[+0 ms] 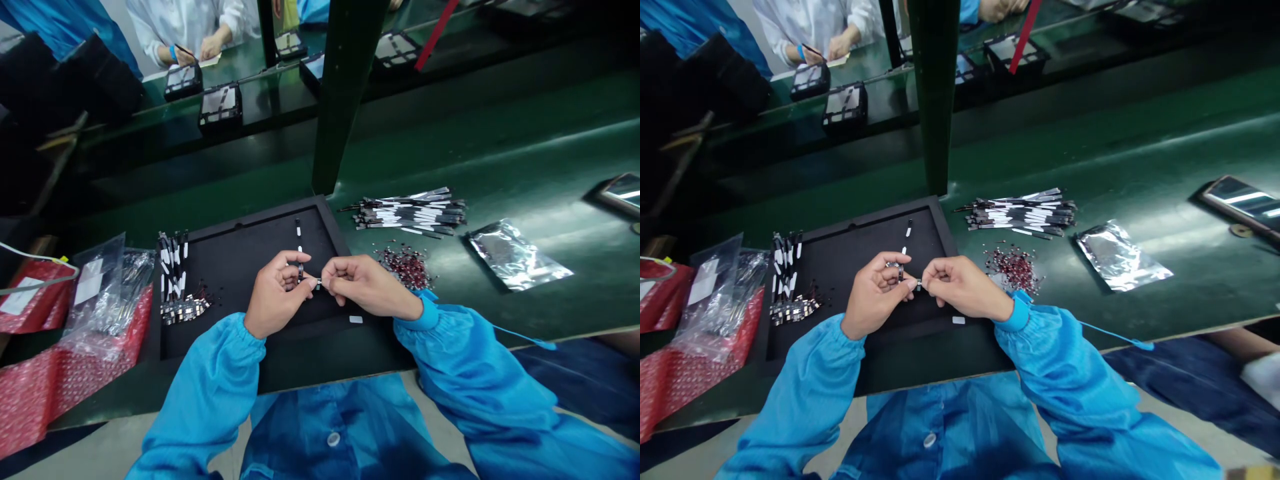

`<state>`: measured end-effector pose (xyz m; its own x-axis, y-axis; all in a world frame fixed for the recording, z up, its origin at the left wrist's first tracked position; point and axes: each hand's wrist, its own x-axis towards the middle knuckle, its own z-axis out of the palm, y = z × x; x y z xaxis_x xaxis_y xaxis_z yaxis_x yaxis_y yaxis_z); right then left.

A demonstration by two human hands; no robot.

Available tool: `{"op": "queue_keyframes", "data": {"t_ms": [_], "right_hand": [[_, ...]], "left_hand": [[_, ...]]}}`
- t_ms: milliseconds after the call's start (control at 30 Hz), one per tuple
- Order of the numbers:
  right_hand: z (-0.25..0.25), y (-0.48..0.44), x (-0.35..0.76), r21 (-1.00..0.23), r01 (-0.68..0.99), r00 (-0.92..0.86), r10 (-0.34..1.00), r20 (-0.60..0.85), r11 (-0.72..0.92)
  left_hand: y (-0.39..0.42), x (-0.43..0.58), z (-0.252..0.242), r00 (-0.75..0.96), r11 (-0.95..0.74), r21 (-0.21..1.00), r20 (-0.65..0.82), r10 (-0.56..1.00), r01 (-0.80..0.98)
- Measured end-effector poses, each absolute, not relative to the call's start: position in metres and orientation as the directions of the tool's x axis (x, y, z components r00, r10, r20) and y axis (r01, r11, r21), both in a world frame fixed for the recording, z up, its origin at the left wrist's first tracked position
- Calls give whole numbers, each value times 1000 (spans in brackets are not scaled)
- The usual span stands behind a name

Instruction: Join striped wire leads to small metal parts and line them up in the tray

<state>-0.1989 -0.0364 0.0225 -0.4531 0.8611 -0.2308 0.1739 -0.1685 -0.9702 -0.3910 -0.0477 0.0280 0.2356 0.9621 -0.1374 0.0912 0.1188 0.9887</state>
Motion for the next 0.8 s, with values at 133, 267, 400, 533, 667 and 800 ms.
{"op": "queue_keyframes", "data": {"t_ms": [133,267,400,533,667,800], "right_hand": [[22,-37,-200,-969,190,-437,870,-229,-160],[21,-36,-200,-971,159,-459,857,-233,-179],[23,-36,-199,-977,91,-481,851,-214,-194],[21,-35,-198,-979,78,-491,848,-200,-186],[19,-36,-199,-980,82,-488,850,-196,-179],[19,-37,-198,-983,63,-482,858,-179,-170]], "left_hand": [[-50,-390,25,192,79,987,-105,976,139],[-49,-391,24,216,106,989,-126,968,100],[-45,-394,30,265,207,978,-204,942,18],[-43,-394,33,264,230,973,-222,939,-1],[-44,-392,34,243,226,974,-218,945,-3],[-44,-394,35,250,236,972,-225,942,-13]]}}
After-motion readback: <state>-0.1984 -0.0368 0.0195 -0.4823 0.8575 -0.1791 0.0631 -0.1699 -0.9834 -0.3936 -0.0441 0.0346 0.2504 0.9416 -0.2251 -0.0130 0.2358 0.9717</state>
